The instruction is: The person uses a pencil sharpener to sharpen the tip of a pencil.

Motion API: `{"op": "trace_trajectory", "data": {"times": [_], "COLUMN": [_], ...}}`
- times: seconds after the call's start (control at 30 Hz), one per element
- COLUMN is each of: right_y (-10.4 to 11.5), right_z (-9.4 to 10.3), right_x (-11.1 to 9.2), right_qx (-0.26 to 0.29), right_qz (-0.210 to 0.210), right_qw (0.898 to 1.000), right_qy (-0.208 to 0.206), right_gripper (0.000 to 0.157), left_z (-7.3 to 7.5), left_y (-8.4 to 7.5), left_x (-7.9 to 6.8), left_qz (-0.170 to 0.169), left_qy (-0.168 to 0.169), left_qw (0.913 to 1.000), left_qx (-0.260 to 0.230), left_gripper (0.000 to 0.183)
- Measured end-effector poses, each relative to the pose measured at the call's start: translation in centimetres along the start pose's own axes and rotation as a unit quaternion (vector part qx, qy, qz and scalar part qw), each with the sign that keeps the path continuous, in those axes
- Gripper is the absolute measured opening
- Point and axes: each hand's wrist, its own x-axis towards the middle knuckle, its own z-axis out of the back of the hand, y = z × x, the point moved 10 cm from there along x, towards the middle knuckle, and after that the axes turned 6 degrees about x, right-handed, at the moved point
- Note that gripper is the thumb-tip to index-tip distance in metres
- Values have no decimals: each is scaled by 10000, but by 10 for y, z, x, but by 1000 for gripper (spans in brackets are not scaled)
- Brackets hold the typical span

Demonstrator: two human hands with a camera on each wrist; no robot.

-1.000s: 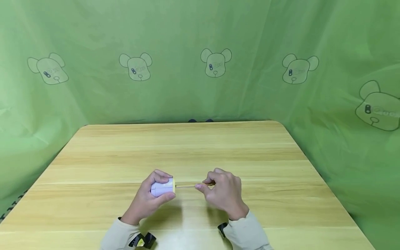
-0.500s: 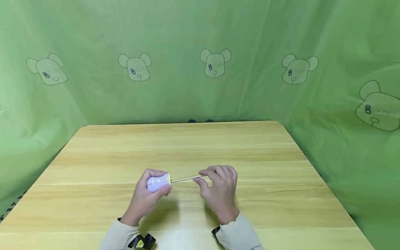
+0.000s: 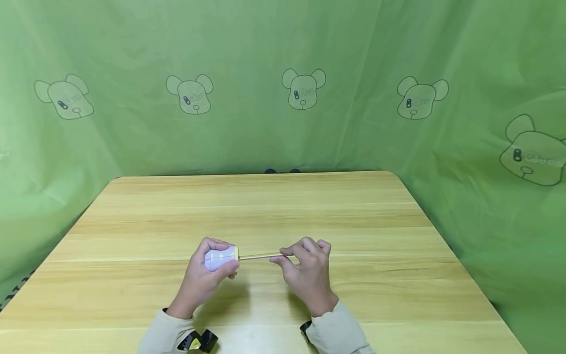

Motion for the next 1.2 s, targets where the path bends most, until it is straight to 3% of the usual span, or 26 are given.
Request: {"op": "trace_trajectory", "data": {"times": [0.3, 0.63, 0.8, 1.2], "right_y": [0, -6, -9, -17], "right_z": [-1, -1, -2, -4], "right_x": [2, 1, 3, 6], "right_qx": [27, 191, 271, 99], "right_qz": [-15, -165, -341, -930], "right_qw": [10000, 9991, 9976, 9907], "right_qy": [70, 340, 545, 990], "right_gripper": [31, 28, 29, 30], "left_z": [-1, -2, -3, -8], "left_y": [-2, -18, -24, -27], "left_x": [-1, -5, -5, -7], "left_qz": [-270, -1393, -1778, -2088], "left_qy": [-1, -91, -69, -17], "left_qw": [9996, 9889, 9820, 9740], "left_qx": [128, 508, 639, 882], "left_gripper": [34, 35, 36, 38]}}
